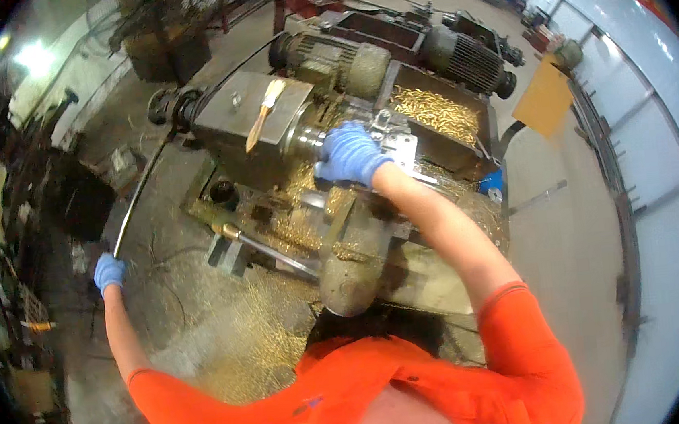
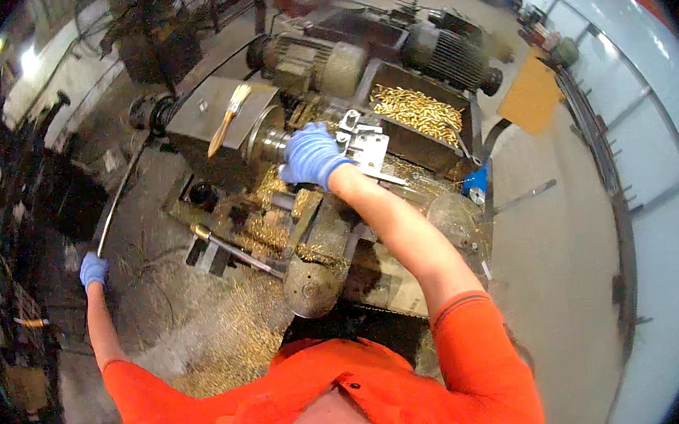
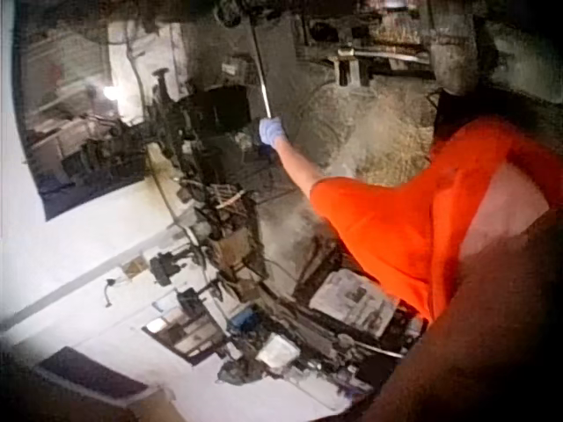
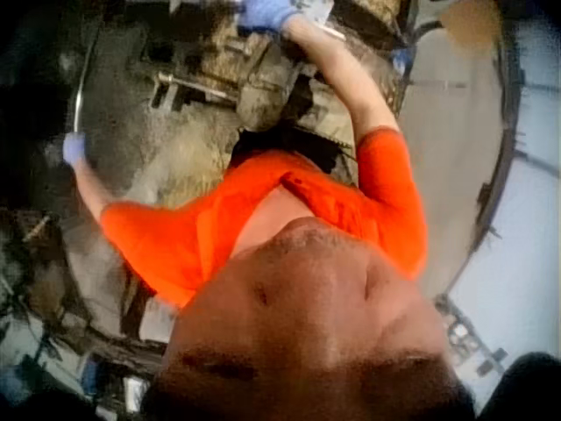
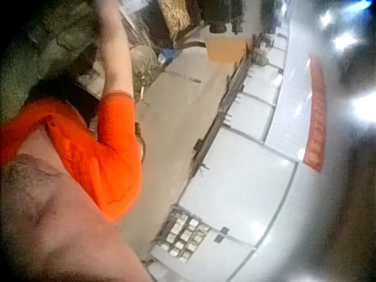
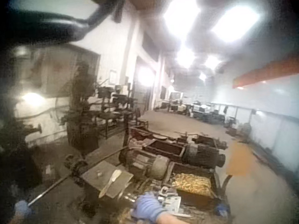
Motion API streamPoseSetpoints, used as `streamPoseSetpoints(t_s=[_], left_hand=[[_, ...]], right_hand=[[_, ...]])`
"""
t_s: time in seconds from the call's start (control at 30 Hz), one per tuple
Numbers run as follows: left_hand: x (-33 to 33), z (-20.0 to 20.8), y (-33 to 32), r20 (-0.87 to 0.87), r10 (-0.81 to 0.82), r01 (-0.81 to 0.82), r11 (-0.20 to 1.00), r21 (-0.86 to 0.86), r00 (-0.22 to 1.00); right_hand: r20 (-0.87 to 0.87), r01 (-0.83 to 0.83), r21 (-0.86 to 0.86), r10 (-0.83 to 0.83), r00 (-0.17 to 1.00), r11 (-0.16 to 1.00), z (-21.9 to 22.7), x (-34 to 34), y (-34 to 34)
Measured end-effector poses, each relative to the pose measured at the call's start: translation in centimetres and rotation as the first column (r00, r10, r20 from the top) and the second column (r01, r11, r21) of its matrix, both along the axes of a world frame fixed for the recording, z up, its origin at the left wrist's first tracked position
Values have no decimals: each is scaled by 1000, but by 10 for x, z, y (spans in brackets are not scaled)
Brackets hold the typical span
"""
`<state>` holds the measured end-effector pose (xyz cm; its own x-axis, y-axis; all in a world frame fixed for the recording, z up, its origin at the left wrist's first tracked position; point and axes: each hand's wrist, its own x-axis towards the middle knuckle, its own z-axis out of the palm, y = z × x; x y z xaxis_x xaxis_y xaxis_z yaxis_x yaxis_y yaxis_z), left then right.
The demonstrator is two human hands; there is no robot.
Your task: The person operates a metal turning machine, repeatedly loading small brass components into the chuck, engaging the machine with levers, and removing the finished parts. The finished components are placed into a perforated metal tray.
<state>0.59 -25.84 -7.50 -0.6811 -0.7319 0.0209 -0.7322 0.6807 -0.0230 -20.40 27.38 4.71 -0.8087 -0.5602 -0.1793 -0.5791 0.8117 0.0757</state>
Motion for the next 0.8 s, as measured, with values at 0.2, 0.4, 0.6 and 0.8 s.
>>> streamPoseSetpoints(t_s=[0.2,0.4,0.6,0.8], left_hand=[[17,9,54,-123,-41,48,997,55,992],[38,13,173,-183,-37,40,999,12,982],[56,-1,186,-266,-84,112,990,90,960],[-13,64,220,-379,-457,439,888,-138,805]], right_hand=[[-106,-100,-165,83,991,981,-6,-2,11],[-57,-19,-154,11,998,988,2,4,12],[-252,-12,-330,-76,965,944,47,42,81],[-516,208,-413,-416,749,887,43,31,180]])
